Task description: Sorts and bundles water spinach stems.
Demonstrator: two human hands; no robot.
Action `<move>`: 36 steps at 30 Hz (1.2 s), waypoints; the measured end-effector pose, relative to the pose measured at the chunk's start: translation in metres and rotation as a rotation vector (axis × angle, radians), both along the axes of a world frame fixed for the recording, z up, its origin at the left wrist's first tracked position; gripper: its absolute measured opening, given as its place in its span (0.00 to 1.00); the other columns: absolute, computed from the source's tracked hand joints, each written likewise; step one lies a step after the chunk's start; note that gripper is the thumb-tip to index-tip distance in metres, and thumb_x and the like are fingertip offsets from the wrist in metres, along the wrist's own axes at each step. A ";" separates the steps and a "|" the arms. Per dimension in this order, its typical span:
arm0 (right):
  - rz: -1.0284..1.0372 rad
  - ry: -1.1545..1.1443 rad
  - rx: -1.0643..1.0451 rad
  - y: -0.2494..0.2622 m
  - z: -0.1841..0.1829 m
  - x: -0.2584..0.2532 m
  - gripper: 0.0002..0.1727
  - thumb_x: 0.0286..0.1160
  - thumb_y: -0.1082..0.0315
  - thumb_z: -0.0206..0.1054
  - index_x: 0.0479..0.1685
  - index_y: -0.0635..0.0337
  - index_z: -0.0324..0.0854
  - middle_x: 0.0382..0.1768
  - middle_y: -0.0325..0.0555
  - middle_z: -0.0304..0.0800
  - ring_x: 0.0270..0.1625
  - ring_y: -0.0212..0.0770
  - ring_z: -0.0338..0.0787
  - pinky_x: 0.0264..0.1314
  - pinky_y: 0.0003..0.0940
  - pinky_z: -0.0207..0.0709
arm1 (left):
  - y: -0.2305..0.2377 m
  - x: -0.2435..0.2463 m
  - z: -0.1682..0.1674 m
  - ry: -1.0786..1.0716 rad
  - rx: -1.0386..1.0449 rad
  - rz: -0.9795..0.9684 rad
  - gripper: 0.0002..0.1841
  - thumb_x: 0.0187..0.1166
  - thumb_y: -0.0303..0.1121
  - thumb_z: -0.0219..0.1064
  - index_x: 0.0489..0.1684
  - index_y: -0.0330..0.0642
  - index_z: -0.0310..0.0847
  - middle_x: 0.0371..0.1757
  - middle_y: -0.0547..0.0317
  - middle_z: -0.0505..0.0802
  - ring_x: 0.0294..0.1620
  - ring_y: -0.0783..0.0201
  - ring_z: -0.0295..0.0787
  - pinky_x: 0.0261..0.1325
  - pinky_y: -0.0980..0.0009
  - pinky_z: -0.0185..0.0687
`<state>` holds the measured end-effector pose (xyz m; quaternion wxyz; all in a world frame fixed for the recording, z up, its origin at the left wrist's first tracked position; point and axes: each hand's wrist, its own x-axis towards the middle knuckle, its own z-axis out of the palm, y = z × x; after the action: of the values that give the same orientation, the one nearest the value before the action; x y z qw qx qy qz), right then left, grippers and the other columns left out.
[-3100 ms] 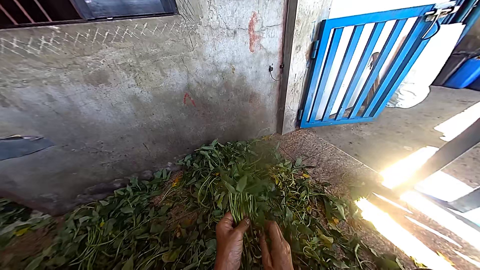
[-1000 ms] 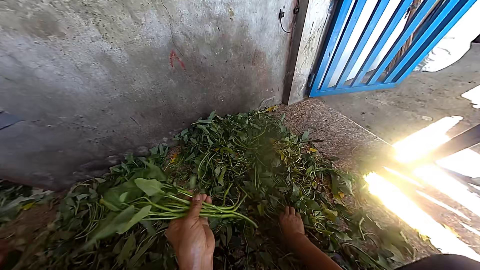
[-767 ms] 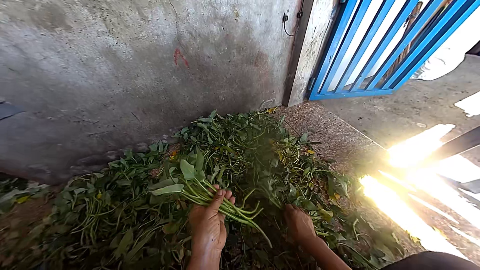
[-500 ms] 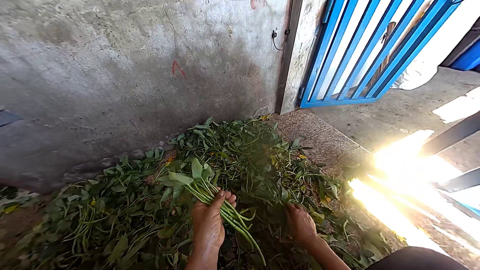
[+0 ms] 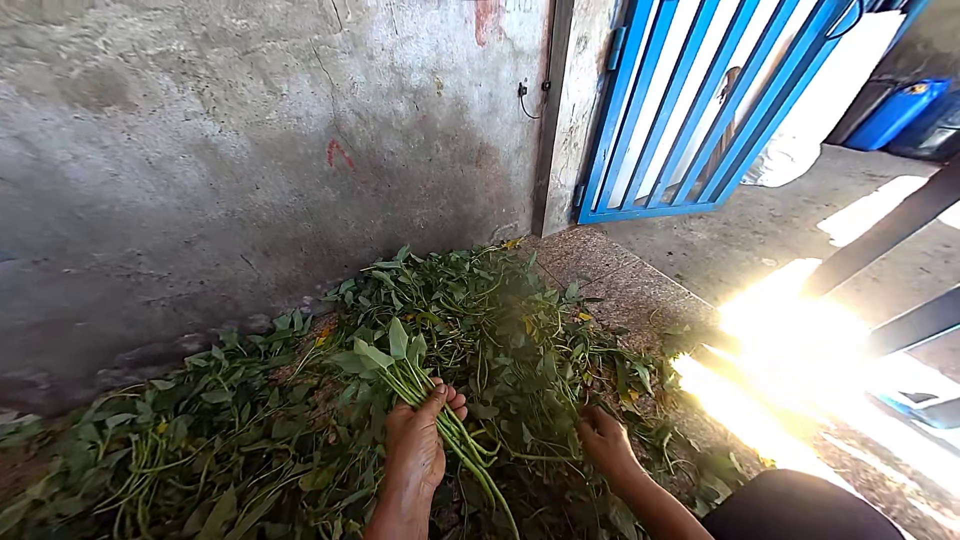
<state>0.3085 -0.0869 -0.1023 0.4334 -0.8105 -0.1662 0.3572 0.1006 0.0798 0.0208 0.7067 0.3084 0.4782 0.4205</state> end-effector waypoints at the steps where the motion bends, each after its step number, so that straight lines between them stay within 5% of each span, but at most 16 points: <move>1: -0.158 0.222 0.028 0.001 -0.007 -0.003 0.17 0.89 0.66 0.57 0.67 0.68 0.77 0.43 0.52 0.85 0.33 0.39 0.84 0.37 0.36 0.81 | -0.001 0.001 -0.001 0.001 0.001 -0.002 0.04 0.84 0.19 0.62 0.50 0.27 0.77 0.29 0.45 0.90 0.27 0.54 0.93 0.32 0.61 0.94; 2: -0.315 0.425 0.059 0.003 -0.010 -0.005 0.15 0.93 0.60 0.53 0.58 0.64 0.74 0.30 0.46 0.81 0.21 0.35 0.79 0.24 0.30 0.78 | -0.003 0.002 -0.001 0.004 0.002 -0.005 0.04 0.84 0.19 0.62 0.50 0.27 0.78 0.29 0.45 0.90 0.27 0.55 0.92 0.31 0.62 0.93; 4: -0.485 0.593 0.144 0.002 -0.005 -0.014 0.19 0.95 0.54 0.48 0.55 0.61 0.73 0.25 0.44 0.78 0.16 0.35 0.74 0.17 0.30 0.72 | -0.005 0.003 -0.002 0.008 0.004 -0.010 0.04 0.85 0.21 0.62 0.48 0.27 0.78 0.29 0.46 0.90 0.26 0.56 0.92 0.31 0.64 0.93; 7: -0.367 0.525 0.255 -0.004 0.001 -0.035 0.20 0.88 0.72 0.48 0.75 0.65 0.71 0.40 0.50 0.85 0.26 0.38 0.82 0.28 0.34 0.79 | -0.008 0.001 -0.003 0.017 0.004 -0.043 0.04 0.85 0.20 0.62 0.48 0.27 0.78 0.28 0.46 0.90 0.25 0.56 0.92 0.30 0.64 0.93; 10: -0.319 0.598 0.273 0.001 -0.004 -0.044 0.21 0.79 0.80 0.61 0.71 0.68 0.73 0.48 0.55 0.87 0.35 0.43 0.88 0.37 0.39 0.86 | -0.010 0.003 -0.004 0.015 0.007 -0.116 0.04 0.84 0.20 0.62 0.49 0.27 0.79 0.29 0.45 0.90 0.25 0.55 0.92 0.30 0.64 0.93; 13: -0.188 0.345 0.375 0.006 0.000 -0.061 0.24 0.75 0.79 0.69 0.72 0.69 0.75 0.49 0.56 0.91 0.44 0.44 0.92 0.46 0.41 0.88 | -0.017 0.005 -0.011 0.025 0.020 -0.190 0.04 0.83 0.18 0.63 0.48 0.27 0.79 0.29 0.44 0.91 0.26 0.55 0.92 0.31 0.63 0.92; 19: 0.115 -0.337 0.496 0.023 0.009 -0.092 0.22 0.75 0.75 0.65 0.69 0.64 0.83 0.54 0.49 0.94 0.50 0.38 0.95 0.57 0.36 0.90 | -0.029 0.011 -0.026 0.100 0.095 -0.297 0.04 0.80 0.17 0.67 0.46 0.27 0.81 0.34 0.43 0.92 0.30 0.56 0.93 0.32 0.65 0.91; 22: 0.175 -0.587 0.561 0.032 0.012 -0.104 0.20 0.72 0.75 0.66 0.64 0.61 0.87 0.51 0.48 0.94 0.47 0.37 0.95 0.52 0.33 0.91 | -0.030 0.012 -0.032 0.120 0.142 -0.289 0.04 0.78 0.17 0.68 0.45 0.27 0.82 0.35 0.43 0.93 0.31 0.56 0.92 0.33 0.66 0.91; 27: 0.214 -0.701 0.615 0.043 0.024 -0.114 0.18 0.74 0.73 0.66 0.62 0.56 0.90 0.47 0.44 0.94 0.46 0.35 0.94 0.52 0.30 0.90 | -0.028 0.013 -0.035 0.139 0.213 -0.254 0.06 0.75 0.16 0.70 0.45 0.26 0.84 0.36 0.45 0.93 0.32 0.59 0.91 0.36 0.68 0.90; 31: 0.210 -0.676 0.616 0.048 0.033 -0.115 0.18 0.72 0.71 0.67 0.60 0.58 0.90 0.46 0.45 0.95 0.43 0.34 0.94 0.49 0.30 0.90 | -0.026 0.012 -0.035 0.179 0.276 -0.273 0.07 0.70 0.17 0.74 0.42 0.28 0.86 0.41 0.48 0.95 0.44 0.63 0.93 0.53 0.69 0.90; 36: 0.333 -0.938 0.583 0.035 0.035 -0.109 0.09 0.78 0.64 0.66 0.42 0.56 0.91 0.35 0.43 0.92 0.39 0.39 0.94 0.45 0.33 0.89 | -0.019 0.011 -0.031 0.171 0.293 -0.105 0.04 0.74 0.17 0.72 0.40 0.26 0.84 0.31 0.46 0.92 0.27 0.60 0.90 0.32 0.67 0.89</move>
<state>0.1995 -0.0519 -0.0676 0.4567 -0.6922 -0.5576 -0.0376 0.1120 0.0612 -0.0104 0.6320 0.4672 0.4535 0.4204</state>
